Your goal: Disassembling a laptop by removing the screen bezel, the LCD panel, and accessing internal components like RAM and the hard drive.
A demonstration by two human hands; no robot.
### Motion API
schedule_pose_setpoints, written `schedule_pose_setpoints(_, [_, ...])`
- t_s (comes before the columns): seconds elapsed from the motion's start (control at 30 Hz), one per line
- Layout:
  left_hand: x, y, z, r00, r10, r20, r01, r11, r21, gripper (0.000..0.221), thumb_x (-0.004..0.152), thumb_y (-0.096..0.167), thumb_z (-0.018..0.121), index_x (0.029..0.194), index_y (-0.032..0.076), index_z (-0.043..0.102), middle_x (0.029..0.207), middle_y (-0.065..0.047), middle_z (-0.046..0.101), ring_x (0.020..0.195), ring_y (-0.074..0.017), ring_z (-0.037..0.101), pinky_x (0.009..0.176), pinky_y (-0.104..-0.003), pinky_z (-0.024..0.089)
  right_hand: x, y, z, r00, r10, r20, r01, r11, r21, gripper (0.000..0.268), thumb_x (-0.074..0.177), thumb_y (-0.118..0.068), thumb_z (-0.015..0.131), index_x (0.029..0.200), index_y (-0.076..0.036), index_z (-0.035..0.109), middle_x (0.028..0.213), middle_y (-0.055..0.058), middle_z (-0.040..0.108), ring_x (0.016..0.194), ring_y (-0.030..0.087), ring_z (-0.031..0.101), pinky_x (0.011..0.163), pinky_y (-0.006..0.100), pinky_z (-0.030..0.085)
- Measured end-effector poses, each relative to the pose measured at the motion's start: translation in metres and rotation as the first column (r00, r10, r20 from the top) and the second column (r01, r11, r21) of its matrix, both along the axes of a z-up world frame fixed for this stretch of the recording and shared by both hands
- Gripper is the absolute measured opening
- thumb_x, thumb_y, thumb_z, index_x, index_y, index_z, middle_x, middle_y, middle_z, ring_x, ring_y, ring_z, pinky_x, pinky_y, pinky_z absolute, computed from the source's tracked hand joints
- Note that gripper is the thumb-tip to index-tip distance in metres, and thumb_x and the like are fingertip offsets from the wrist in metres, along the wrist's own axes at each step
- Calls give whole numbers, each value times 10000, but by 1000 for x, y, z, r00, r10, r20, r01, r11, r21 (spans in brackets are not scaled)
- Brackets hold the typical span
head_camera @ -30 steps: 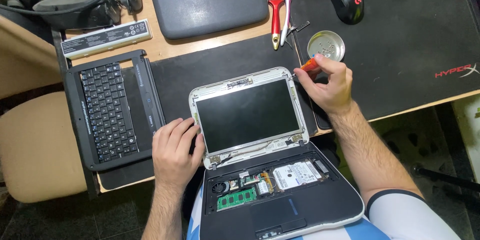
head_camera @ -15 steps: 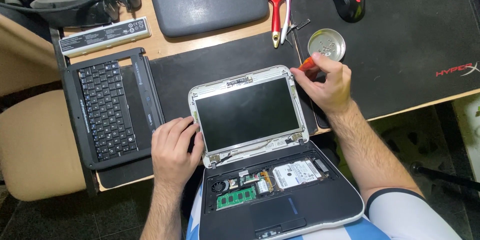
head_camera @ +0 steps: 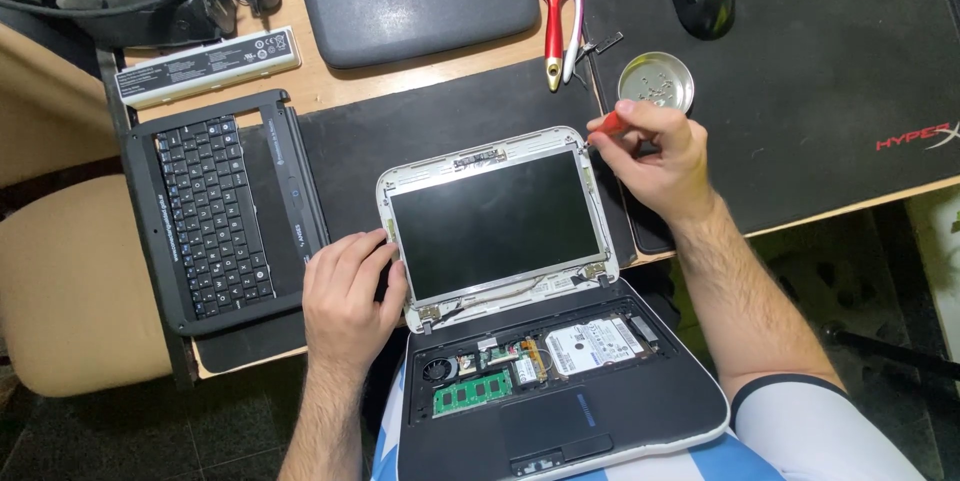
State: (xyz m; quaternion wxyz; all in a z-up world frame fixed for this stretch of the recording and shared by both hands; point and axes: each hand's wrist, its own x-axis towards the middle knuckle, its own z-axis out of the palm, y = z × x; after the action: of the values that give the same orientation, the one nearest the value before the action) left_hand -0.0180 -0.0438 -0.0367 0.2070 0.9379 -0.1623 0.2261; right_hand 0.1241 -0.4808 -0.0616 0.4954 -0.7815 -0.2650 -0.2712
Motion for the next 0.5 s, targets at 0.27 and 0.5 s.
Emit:
schedule_pose_setpoints(0.27, [-1,0,0,1000,5,-23,-5,1000,-5,153,1115,178,870,1244,110,915,1321,-94,896,1264,-315,827,1137,-542,634,0,8,11,929,231,-289,-139,941,307,313,1216,-41,740,1489,-21,588,1248,289,841,615,230,799,528,339,667])
schedule_pose_setpoints(0.5, [-2,0,-2,999,14,-30,-14,1000,-12,146,1114,188,870,1236,118,909,1328,-79,893,1269,-310,821,1146,-536,630,1,20,28,760,432,-485,-101,816,569,299,1327,-195,516,1466,26,662,1138,257,755,567,241,807,476,329,697])
